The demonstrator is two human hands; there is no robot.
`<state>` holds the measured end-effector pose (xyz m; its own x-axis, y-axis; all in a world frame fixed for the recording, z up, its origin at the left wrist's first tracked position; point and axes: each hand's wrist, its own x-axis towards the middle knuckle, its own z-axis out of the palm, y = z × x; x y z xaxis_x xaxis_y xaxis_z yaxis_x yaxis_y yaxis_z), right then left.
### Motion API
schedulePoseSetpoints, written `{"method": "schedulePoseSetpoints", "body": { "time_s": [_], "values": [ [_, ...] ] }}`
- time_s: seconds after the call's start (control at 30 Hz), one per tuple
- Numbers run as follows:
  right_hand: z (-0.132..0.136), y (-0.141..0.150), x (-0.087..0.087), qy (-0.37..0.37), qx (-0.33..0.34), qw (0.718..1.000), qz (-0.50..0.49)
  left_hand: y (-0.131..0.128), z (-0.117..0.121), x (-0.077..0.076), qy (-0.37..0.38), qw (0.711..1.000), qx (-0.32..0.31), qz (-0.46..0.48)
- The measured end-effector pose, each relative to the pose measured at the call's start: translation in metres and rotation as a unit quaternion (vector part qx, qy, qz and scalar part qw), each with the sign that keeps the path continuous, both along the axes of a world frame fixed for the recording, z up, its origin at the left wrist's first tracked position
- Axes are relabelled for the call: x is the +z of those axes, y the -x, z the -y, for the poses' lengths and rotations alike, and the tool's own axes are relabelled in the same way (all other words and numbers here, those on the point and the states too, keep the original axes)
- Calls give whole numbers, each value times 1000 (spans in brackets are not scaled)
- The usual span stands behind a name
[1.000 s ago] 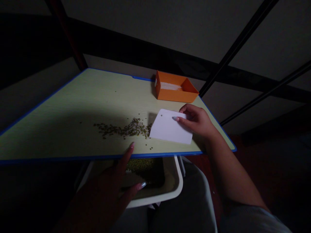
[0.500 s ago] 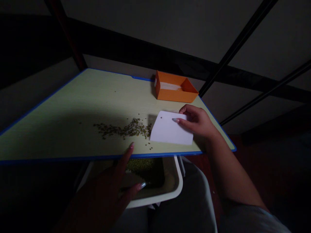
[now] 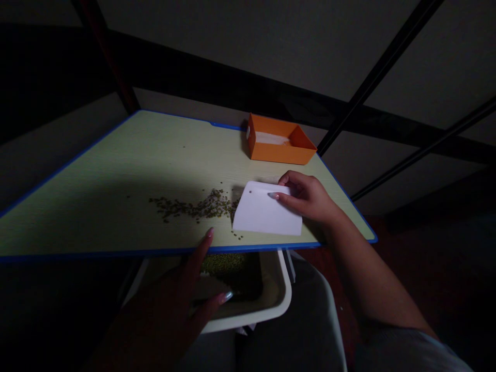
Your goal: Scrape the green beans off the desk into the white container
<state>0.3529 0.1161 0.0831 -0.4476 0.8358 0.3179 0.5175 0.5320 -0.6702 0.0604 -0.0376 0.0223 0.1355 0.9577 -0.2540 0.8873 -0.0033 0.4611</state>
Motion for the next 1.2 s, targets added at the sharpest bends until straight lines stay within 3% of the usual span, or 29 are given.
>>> {"method": "schedulePoseSetpoints", "body": {
  "time_s": [0.33, 1.2],
  "values": [
    [-6, -2, -4, 5, -57, 998, -4, 1, 0, -1, 25, 1000, 4, 8],
    [-6, 7, -6, 17, -48, 998, -25, 4, 3, -6, -52, 998, -26, 14]
  ]
}}
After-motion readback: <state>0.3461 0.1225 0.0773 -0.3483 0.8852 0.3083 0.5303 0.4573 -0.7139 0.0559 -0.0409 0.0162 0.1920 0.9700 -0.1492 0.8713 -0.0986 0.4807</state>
